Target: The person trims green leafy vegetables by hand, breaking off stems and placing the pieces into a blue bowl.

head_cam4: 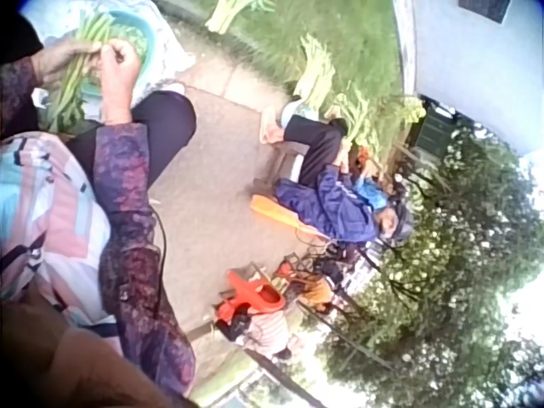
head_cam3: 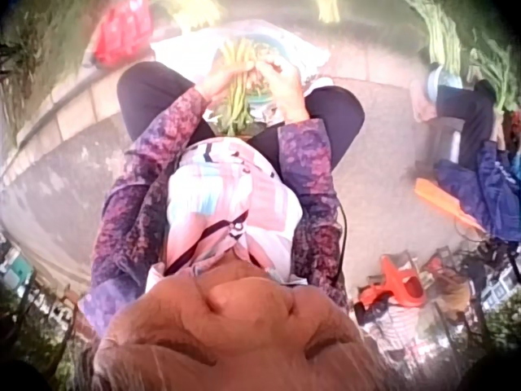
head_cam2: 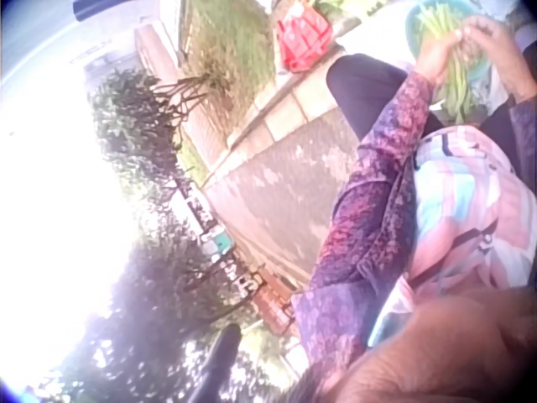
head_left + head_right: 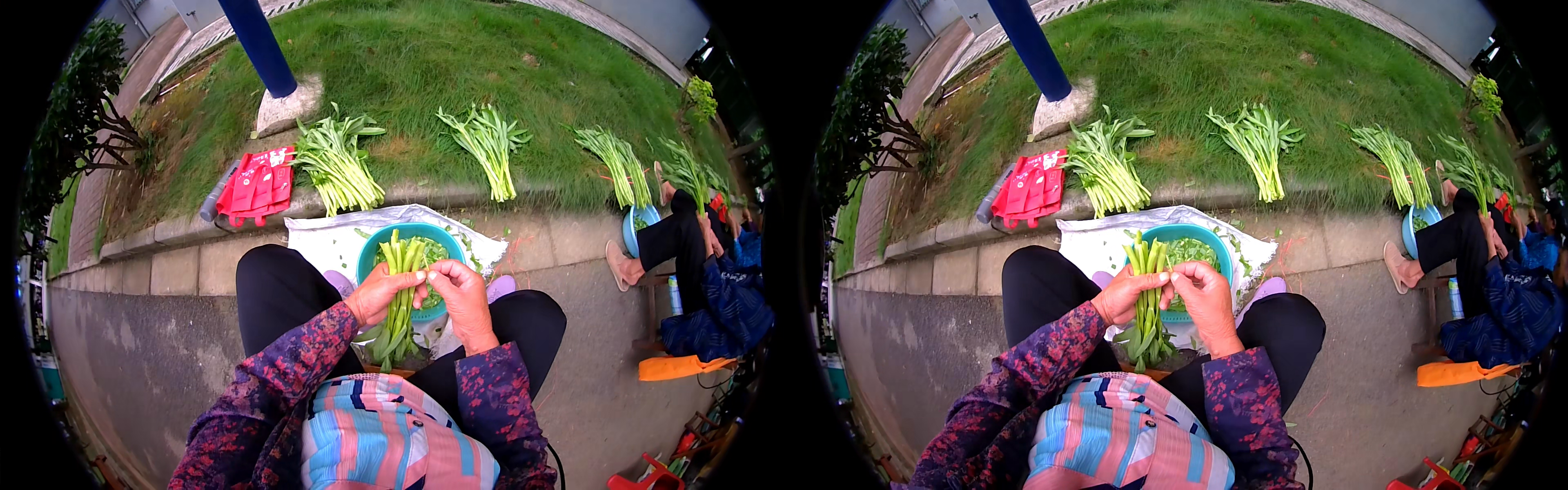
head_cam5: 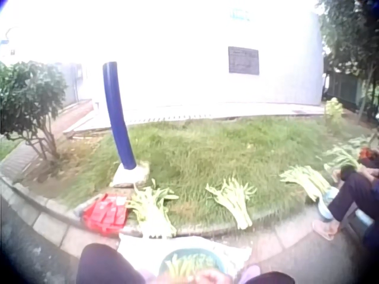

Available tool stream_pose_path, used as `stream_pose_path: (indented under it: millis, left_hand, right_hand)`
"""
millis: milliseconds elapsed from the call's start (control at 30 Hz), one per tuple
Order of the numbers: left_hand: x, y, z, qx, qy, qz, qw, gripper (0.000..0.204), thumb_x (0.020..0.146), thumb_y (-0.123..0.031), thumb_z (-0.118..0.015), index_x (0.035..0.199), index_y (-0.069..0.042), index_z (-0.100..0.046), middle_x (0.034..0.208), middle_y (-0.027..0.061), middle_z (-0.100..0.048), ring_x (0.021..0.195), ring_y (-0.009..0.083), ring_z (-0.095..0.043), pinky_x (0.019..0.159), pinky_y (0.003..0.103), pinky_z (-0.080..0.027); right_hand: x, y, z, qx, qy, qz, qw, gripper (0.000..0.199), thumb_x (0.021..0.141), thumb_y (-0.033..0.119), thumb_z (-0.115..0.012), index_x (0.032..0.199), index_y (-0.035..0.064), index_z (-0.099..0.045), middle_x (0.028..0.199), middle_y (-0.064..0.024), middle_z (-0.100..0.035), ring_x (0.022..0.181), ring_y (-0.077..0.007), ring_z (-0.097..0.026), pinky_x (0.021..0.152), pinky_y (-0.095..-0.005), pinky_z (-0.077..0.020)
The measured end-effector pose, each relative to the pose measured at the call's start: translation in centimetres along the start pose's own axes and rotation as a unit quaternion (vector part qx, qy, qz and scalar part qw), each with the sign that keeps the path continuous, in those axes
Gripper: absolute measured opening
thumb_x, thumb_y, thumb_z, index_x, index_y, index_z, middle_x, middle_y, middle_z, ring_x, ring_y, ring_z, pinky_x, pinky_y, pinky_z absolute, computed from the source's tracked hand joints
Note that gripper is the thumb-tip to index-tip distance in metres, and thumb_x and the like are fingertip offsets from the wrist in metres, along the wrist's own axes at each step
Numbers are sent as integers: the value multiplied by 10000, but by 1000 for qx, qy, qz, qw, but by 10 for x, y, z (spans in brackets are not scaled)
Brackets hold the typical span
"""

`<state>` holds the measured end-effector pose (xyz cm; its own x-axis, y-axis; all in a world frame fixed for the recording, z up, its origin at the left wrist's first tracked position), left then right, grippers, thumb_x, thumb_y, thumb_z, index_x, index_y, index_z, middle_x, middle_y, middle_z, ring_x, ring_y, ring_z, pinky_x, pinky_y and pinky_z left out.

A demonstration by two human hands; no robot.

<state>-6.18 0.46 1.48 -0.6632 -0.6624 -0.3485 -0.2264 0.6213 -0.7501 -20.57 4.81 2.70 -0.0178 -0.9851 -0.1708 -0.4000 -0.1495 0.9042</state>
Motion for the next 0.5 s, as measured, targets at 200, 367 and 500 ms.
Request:
stream_pose_path:
  millis: [200, 367, 500]
  left_hand:
    - [-2, -4, 1, 10, -11, -7, 1000, 179, 874, -176, -613, 978, -32, -591, 781, 53, -612, 647, 141, -572, 608, 269, -466]
    - [-2, -7, 1, 6, -15, -10, 1000, 181, 880, -207, -611, 937, -34, -610, 764, 38, -609, 651, 119, -562, 603, 252, -458]
    - [0, -3, 0, 24, -10, -9, 1000, 246, 877, -286, -626, 899, -42, -606, 747, 39, -604, 629, 117, -558, 601, 258, -456]
  right_hand:
    - [-1, 2, -2, 9, 10, -9, 1000, 92, 886, 53, -550, 902, -34, -571, 722, -74, -620, 635, -162, -625, 625, -266, -495]
    - [4, -2, -3, -7, 6, -14, 1000, 95, 885, 52, -539, 897, -37, -570, 731, -74, -623, 635, -160, -622, 637, -272, -494]
    - [-1, 6, -3, -25, -8, -33, 999, 109, 888, 61, -535, 888, -43, -571, 738, -77, -618, 628, -156, -613, 630, -268, -489]
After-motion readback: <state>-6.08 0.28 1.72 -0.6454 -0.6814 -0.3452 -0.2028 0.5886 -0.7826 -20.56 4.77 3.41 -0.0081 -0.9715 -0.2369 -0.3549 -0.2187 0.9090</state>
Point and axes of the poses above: each hand's wrist, its own x-axis towards the middle knuckle, its own z-axis out of the back of the hand, y = z × x, the point moved 2 cm from there along x, towards the middle knuckle
